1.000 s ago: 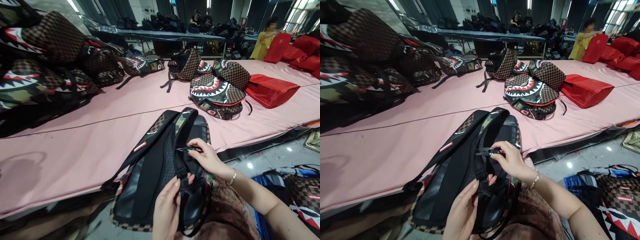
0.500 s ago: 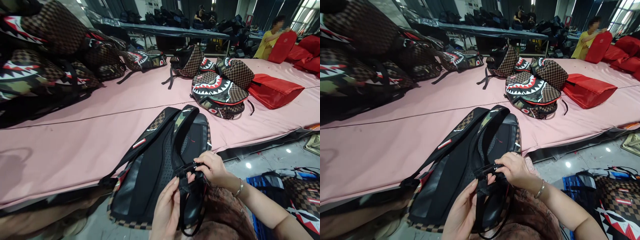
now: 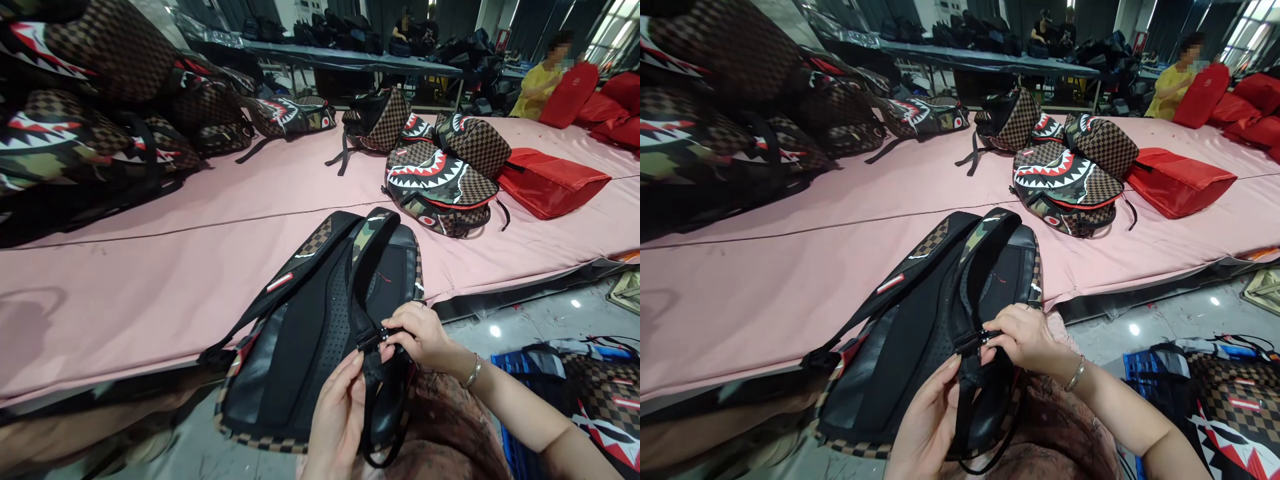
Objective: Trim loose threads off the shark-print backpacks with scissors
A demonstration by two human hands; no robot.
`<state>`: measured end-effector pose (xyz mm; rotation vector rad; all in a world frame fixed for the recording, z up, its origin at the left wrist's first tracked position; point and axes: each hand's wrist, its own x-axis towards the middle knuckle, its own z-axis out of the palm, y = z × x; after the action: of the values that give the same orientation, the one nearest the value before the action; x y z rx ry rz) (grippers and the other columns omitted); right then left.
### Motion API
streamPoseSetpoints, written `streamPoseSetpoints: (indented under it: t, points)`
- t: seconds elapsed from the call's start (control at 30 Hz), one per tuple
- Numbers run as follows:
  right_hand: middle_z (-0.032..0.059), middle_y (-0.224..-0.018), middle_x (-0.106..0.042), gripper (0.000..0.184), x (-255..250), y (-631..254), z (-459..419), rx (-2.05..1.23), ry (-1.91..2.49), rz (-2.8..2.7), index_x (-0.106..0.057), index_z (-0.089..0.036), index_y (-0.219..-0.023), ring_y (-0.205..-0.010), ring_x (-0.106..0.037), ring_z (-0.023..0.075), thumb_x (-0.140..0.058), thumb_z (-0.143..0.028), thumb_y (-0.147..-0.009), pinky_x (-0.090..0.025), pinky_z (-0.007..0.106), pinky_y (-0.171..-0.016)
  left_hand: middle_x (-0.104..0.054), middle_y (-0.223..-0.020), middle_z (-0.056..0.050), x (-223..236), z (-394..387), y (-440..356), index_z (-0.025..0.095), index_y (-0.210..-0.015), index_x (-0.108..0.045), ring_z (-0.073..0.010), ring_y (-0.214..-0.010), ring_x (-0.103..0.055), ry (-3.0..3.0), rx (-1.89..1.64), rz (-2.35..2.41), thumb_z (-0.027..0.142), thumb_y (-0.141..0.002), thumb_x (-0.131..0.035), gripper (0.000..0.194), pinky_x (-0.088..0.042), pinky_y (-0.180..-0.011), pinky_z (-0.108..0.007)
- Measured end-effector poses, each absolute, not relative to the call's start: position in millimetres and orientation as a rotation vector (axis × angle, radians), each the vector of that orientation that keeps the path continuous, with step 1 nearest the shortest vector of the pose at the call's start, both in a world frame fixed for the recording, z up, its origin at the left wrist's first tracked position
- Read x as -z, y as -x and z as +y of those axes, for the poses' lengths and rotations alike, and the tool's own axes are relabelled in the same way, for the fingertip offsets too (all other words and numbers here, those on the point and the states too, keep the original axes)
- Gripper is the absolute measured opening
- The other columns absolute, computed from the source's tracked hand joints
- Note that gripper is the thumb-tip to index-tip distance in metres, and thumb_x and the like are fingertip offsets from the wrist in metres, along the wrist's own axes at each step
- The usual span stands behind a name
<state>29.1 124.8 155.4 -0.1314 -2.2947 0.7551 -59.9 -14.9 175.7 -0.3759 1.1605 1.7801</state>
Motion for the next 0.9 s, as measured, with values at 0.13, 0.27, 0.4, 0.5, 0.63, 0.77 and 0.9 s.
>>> streamPoseSetpoints:
  t: [0.13, 0.27, 0.4, 0.5, 0.63, 0.77, 0.9]
  points:
    - [0.0079, -0.079, -0.064, 0.018, -159.1, -25.6, 122.6, -0.721, 0.155, -2.308, -0.062, -0.015, -0.091, -0.076, -0.057, 0.0176, -0.047, -0.025, -0.090, -0.045, 0.030, -0.069, -0.072, -0.081, -0.012, -175.1, -15.7, 57.8, 0.009, -0.082, -0.068, -0.0280, -0.089, -0.066, 0.362, -1.800, 1.179, 0.002, -0.067, -0.060, 0.018, -0.059, -0.065, -0.026]
    - [0.0069, -0.076, -0.064, 0.018, -157.0, -25.5, 120.6, -0.787, 0.220, -2.300, -0.063, -0.016, -0.084, -0.073, -0.056, 0.0172, -0.048, -0.025, -0.088, -0.043, 0.030, -0.068, -0.072, -0.086, -0.013, -174.3, -17.1, 58.4, 0.009, -0.084, -0.067, -0.0278, -0.090, -0.066, 0.388, -1.791, 1.126, 0.002, -0.068, -0.059, 0.019, -0.058, -0.069, -0.029]
    - [0.0037, -0.081, -0.063, 0.012, -153.2, -25.6, 118.7, -1.221, 0.505, -2.084, -0.060, -0.018, -0.089, -0.074, -0.057, 0.0150, -0.053, -0.023, -0.082, -0.044, 0.028, -0.068, -0.071, -0.086, -0.015, -178.2, -15.6, 60.0, 0.007, -0.084, -0.066, -0.0276, -0.089, -0.066, 0.401, -1.784, 1.115, 0.002, -0.071, -0.055, 0.018, -0.058, -0.072, -0.032]
    - [0.0005, -0.084, -0.062, 0.027, -153.0, -23.4, 113.1, -1.642, 0.639, -1.879, -0.057, -0.019, -0.100, -0.076, -0.058, 0.0134, -0.062, -0.023, -0.073, -0.046, 0.024, -0.066, -0.071, -0.080, -0.013, -180.5, -14.0, 59.7, 0.008, -0.083, -0.066, -0.0249, -0.082, -0.068, 0.411, -1.794, 1.139, 0.001, -0.072, -0.055, 0.017, -0.058, -0.070, -0.031]
    - [-0.0022, -0.073, -0.059, 0.025, -155.9, -17.0, 99.8, -1.668, 0.553, -1.973, -0.065, -0.020, -0.090, -0.064, -0.053, 0.0105, -0.066, -0.016, -0.065, -0.041, 0.020, -0.057, -0.071, -0.078, -0.008, -176.8, -16.4, 57.6, 0.011, -0.082, -0.066, -0.0168, -0.067, -0.068, 0.413, -1.836, 1.153, -0.003, -0.066, -0.060, 0.022, -0.057, -0.067, -0.026]
    - [-0.0024, -0.061, -0.053, 0.009, -160.1, -9.3, 92.2, -1.566, 0.511, -2.082, -0.066, -0.018, -0.067, -0.055, -0.046, 0.0088, -0.059, -0.012, -0.067, -0.034, 0.020, -0.051, -0.071, -0.081, -0.006, -172.3, -21.0, 56.2, 0.013, -0.085, -0.066, -0.0148, -0.066, -0.066, 0.369, -1.848, 1.124, -0.001, -0.059, -0.068, 0.030, -0.056, -0.065, -0.024]
    - [-0.0049, -0.055, -0.044, 0.017, -163.3, -7.8, 100.7, -1.886, 0.593, -1.720, -0.056, -0.017, -0.063, -0.047, -0.038, 0.0067, -0.062, -0.030, -0.072, -0.030, 0.019, -0.046, -0.070, -0.080, -0.007, -173.8, -21.5, 57.6, 0.013, -0.087, -0.066, -0.0143, -0.064, -0.065, 0.313, -1.832, 1.107, 0.008, -0.061, -0.072, 0.027, -0.056, -0.060, -0.022]
